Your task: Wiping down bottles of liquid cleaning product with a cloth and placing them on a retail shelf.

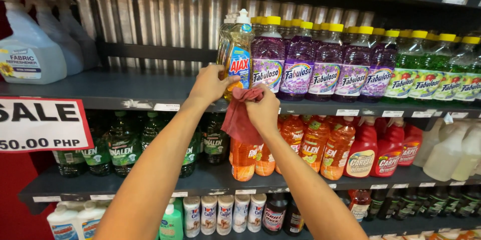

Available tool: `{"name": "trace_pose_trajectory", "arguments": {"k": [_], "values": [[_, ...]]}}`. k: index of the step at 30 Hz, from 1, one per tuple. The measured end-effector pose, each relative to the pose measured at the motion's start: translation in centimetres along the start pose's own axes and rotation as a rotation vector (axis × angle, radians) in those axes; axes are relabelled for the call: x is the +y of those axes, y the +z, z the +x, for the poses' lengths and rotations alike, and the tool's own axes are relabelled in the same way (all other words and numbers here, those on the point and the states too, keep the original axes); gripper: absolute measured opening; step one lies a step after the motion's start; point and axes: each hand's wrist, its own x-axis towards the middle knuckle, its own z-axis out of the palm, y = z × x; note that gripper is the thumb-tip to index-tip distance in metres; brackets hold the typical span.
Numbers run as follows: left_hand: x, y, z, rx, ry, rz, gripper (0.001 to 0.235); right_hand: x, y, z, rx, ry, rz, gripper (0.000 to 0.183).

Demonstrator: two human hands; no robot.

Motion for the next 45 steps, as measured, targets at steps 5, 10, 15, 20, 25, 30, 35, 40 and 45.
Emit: {"name": "trace_pose_trajectory", "arguments": {"k": [5,10,15,20,25,30,35,40,45], "values": [[-0.1,0.2,0.5,-0.021,0.006,0.045,0.042,0.6,0.2,0.5,-0.009,-0.002,-0.048,0.013],[-0.5,0.5,0.8,-0.023,0.006,0.063,0.043,0.6,0.1,0.7,-0.031,-0.014,-0.067,0.014],[1.5,-0.7,-2.0,-0.036,-0.022,-0.013,0.038,1.1,0.3,0.8,-0.041,-0.023,-0.108,0.014],[-2.8,0.2,-1.4,0.07,-0.103,-0.197,0.043,1.7,0.7,0.5,-0.033,-0.114,-0.12,0.012],[-4.0,0.8,-0.2,0.103,-0.057,-0.234,0.033,1.8,1.7,-1.7,-0.034,-0.582,-0.422,0.033],[-8.0,1.8,2.7,-0.391,-0.058,0.405,0.062,-2.0,2.5,-0.8,0.189,-1.481,-0.578,0.026],[-14.2,7.0,10.5,-0.243,-0.185,0.029,0.063,-2.5,4.0,2.0,0.063,-1.587,-0.747,0.041],[-11.8,7.2,13.0,-0.157,-0.402,-0.295,0.077,-1.0,6.4,3.1,-0.049,-1.597,-0.661,0.047],[-11.7,11.3,18.0,-0.13,-0.446,-0.343,0.079,-1.2,7.0,3.8,-0.053,-1.573,-0.647,0.047]]}}
